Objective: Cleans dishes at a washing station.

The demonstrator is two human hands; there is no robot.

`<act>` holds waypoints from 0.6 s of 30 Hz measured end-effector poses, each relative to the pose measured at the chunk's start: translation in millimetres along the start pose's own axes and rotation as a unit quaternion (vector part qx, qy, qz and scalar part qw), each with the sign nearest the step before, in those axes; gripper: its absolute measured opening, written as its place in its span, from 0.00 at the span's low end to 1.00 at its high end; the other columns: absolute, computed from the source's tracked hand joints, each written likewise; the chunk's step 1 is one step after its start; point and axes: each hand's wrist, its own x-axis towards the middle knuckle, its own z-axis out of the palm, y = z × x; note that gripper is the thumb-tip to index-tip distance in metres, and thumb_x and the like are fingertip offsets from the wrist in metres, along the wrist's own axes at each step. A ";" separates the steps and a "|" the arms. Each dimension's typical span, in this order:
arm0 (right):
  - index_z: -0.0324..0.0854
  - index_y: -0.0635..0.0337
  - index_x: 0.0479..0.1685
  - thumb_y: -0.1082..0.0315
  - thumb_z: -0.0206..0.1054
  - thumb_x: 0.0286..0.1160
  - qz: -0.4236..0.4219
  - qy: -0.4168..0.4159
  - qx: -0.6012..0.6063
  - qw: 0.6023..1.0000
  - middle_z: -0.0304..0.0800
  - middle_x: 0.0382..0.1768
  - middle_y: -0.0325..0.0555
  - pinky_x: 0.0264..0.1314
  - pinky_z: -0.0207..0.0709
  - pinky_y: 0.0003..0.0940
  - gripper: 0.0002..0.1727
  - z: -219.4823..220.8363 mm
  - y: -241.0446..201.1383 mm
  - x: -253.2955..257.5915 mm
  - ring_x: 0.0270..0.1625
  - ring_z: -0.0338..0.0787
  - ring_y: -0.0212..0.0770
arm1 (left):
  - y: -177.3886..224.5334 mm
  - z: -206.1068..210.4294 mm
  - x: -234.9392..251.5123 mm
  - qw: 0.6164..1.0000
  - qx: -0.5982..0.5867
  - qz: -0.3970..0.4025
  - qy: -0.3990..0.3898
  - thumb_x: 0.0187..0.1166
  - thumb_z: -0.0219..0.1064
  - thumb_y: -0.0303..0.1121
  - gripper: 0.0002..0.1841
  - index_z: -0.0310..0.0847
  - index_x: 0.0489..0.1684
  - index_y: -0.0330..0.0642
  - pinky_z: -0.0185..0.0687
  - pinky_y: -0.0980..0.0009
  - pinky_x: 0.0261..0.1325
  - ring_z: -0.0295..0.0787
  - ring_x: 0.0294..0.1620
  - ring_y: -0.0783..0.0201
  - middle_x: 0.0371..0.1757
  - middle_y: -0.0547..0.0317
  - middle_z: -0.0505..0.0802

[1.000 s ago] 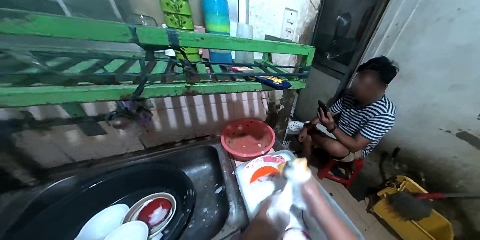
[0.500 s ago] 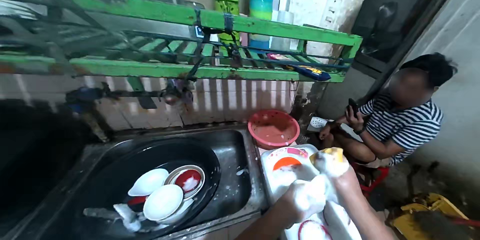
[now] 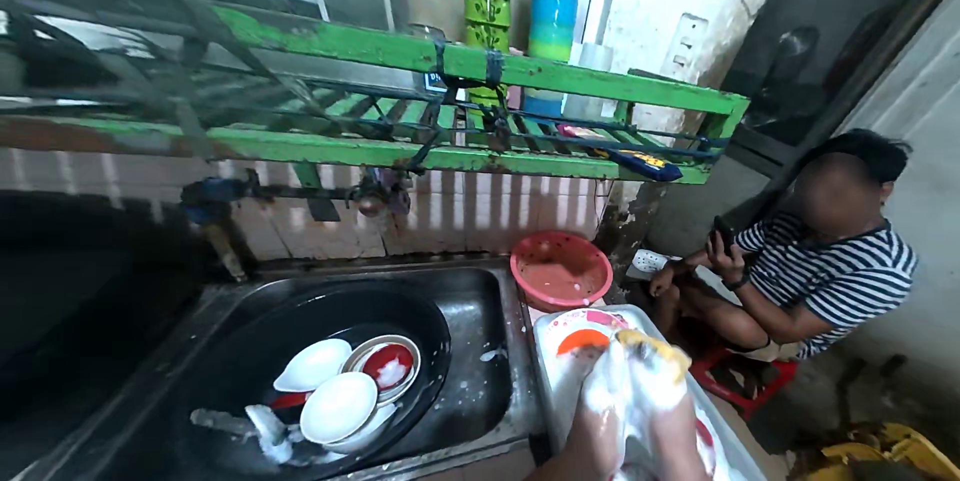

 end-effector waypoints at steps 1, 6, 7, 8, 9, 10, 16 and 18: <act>0.75 0.80 0.65 0.72 0.64 0.77 0.046 -0.003 -0.008 0.999 0.88 0.55 0.66 0.67 0.80 0.46 0.22 -3.5 3.4 20.2 0.59 0.88 0.49 | -5.8 3.4 0.0 0.999 -0.032 0.016 -0.004 0.88 0.47 0.23 0.23 0.64 0.79 0.18 0.70 0.73 0.81 0.77 0.76 0.65 0.75 0.36 0.80; 0.80 0.77 0.63 0.64 0.70 0.71 -0.074 -0.022 -0.068 0.995 0.92 0.52 0.61 0.66 0.83 0.47 0.26 -3.2 4.3 15.4 0.57 0.92 0.48 | 1.3 7.5 15.1 0.989 -0.142 -0.001 0.052 0.93 0.45 0.28 0.21 0.70 0.77 0.26 0.78 0.72 0.73 0.83 0.69 0.66 0.69 0.44 0.85; 0.83 0.77 0.58 0.58 0.72 0.66 -0.143 -0.022 -0.070 0.987 0.94 0.48 0.59 0.63 0.85 0.45 0.29 0.4 10.9 2.3 0.54 0.94 0.47 | 13.0 7.4 21.8 0.973 -0.205 -0.053 0.090 0.95 0.45 0.34 0.19 0.75 0.69 0.31 0.85 0.70 0.60 0.88 0.56 0.66 0.56 0.49 0.90; 0.84 0.76 0.56 0.55 0.74 0.63 -0.190 -0.023 -0.060 0.980 0.95 0.48 0.58 0.63 0.85 0.43 0.31 3.6 19.6 -5.8 0.54 0.94 0.44 | 24.4 5.9 27.9 0.954 -0.249 -0.109 0.127 0.95 0.46 0.41 0.19 0.79 0.60 0.37 0.88 0.67 0.47 0.90 0.44 0.64 0.45 0.52 0.91; 0.84 0.77 0.55 0.56 0.75 0.63 -0.192 -0.020 -0.043 0.980 0.95 0.48 0.57 0.64 0.86 0.39 0.30 5.5 27.5 -7.4 0.54 0.94 0.41 | 30.1 1.5 31.4 0.940 -0.277 -0.145 0.135 0.95 0.47 0.45 0.20 0.78 0.61 0.39 0.87 0.62 0.47 0.89 0.45 0.61 0.45 0.51 0.90; 0.83 0.77 0.57 0.59 0.75 0.64 -0.149 -0.013 -0.032 0.988 0.94 0.48 0.55 0.63 0.86 0.36 0.29 5.4 30.9 -2.0 0.53 0.94 0.38 | 30.4 -2.2 32.1 0.935 -0.295 -0.150 0.126 0.95 0.46 0.46 0.21 0.77 0.67 0.41 0.87 0.59 0.55 0.88 0.53 0.59 0.53 0.50 0.89; 0.85 0.74 0.57 0.59 0.76 0.65 -0.116 -0.045 -0.104 0.987 0.94 0.49 0.60 0.65 0.84 0.53 0.27 -2.7 4.3 -0.7 0.56 0.93 0.53 | 2.6 -0.3 24.7 0.957 -0.269 -0.031 0.102 0.95 0.44 0.36 0.19 0.77 0.61 0.32 0.87 0.68 0.56 0.89 0.50 0.66 0.49 0.52 0.90; 0.87 0.73 0.55 0.56 0.77 0.60 -0.172 -0.047 -0.098 0.979 0.95 0.48 0.59 0.64 0.85 0.50 0.29 3.5 4.0 -7.9 0.56 0.95 0.51 | 9.5 -3.6 15.2 0.979 -0.167 -0.042 0.113 0.95 0.42 0.33 0.17 0.75 0.57 0.29 0.83 0.75 0.48 0.84 0.40 0.72 0.40 0.55 0.86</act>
